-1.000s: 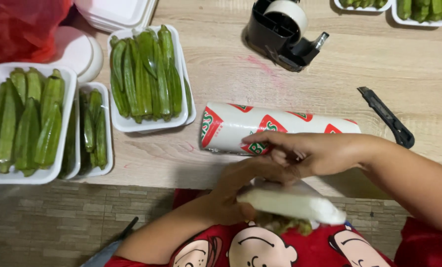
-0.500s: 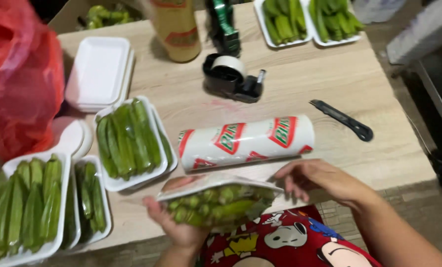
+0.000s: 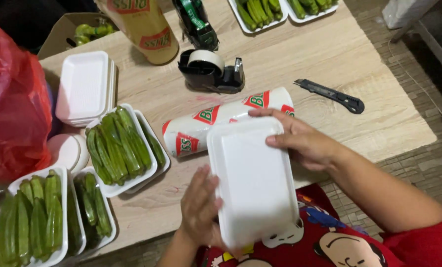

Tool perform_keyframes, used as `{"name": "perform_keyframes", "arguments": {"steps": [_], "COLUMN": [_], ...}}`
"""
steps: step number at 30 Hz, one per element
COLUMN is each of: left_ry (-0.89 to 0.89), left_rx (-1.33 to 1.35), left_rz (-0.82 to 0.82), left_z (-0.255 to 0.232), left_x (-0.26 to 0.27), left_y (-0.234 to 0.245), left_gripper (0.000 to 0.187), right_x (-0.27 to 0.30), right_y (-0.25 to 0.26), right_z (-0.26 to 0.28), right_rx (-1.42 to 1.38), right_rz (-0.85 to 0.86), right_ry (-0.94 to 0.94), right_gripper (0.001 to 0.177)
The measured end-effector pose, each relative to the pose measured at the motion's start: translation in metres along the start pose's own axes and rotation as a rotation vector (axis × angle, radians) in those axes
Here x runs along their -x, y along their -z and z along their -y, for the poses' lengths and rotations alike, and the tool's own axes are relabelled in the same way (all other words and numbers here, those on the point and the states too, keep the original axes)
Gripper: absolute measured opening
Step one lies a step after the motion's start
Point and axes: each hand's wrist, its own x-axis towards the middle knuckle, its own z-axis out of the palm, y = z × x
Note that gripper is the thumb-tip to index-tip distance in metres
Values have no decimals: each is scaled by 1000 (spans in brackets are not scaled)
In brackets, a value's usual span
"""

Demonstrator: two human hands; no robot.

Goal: Packaging okra into foam trays and wrapping them with plastic film

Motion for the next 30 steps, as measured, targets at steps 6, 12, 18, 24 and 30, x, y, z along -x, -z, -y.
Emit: {"name": "perform_keyframes", "arguments": {"steps": [6, 12, 18, 24, 30], "left_ry": [246, 786, 1133, 1217, 1137], "left_rx": [-55, 706, 809, 840, 898], "left_rz": [119, -261, -328, -284, -279], "left_z": [8, 18, 36, 35, 35], "left_x": [14, -39, -58, -53, -59], "left_y": [7, 4, -13, -20, -17], "left_gripper": [127, 131, 60, 47, 58], "right_x": [-13, -36, -34, -106, -189], "right_y": [-10, -7, -39, 22, 40], "right_z": [29, -11, 21, 86, 82], "right_rx": [334, 540, 908, 1295, 1505], "right_rz": [73, 250, 297, -170, -306], "right_ry": [203, 322, 302, 720, 174], "right_gripper": [72, 71, 60, 20, 36]}}
